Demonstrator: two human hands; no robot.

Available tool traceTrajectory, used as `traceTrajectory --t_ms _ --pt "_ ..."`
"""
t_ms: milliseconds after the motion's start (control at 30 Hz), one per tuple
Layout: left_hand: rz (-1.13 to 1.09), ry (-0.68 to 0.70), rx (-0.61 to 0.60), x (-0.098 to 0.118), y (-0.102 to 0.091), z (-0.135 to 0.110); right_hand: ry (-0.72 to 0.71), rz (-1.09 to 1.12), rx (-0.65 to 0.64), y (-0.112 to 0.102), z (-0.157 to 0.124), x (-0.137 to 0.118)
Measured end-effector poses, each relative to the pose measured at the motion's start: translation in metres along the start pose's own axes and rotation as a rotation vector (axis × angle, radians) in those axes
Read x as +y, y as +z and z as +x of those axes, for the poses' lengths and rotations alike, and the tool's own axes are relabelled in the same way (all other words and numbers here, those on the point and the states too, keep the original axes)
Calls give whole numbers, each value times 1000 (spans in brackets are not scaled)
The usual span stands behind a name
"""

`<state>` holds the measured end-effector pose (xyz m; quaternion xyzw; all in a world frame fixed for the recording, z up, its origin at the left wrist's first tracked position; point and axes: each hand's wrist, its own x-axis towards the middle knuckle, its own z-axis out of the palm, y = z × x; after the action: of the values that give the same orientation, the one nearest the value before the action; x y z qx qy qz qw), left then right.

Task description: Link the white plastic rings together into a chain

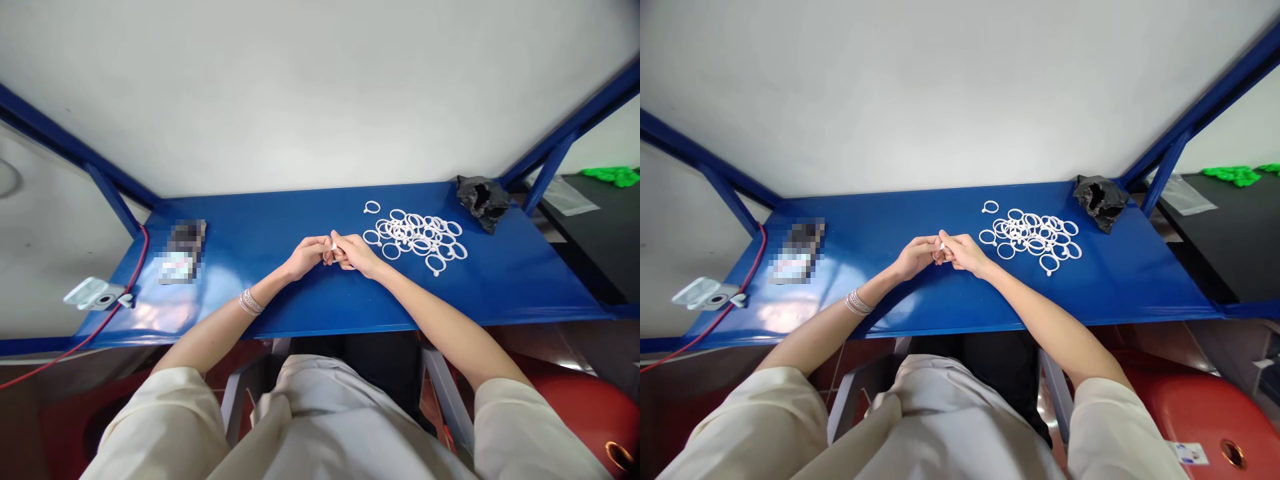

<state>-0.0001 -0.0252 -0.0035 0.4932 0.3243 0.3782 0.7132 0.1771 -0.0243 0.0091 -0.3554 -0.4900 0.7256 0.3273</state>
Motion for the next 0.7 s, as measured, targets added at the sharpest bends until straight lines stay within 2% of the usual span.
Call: traceTrajectory --t_ms 167,267,433,533,700 --pt "-77 67 -42 1 7 1 -43 105 50 0 1 1" --pt "-99 90 -41 2 8 2 -83 132 32 -4 1 0" --pt "-89 202 93 -3 -2 5 -143 126 25 -11 1 -2" --pt "17 255 162 -7 -10 8 -162 70 44 -15 1 -2" --pt "206 380 232 -9 -15 8 -284 -88 174 -21 2 1"
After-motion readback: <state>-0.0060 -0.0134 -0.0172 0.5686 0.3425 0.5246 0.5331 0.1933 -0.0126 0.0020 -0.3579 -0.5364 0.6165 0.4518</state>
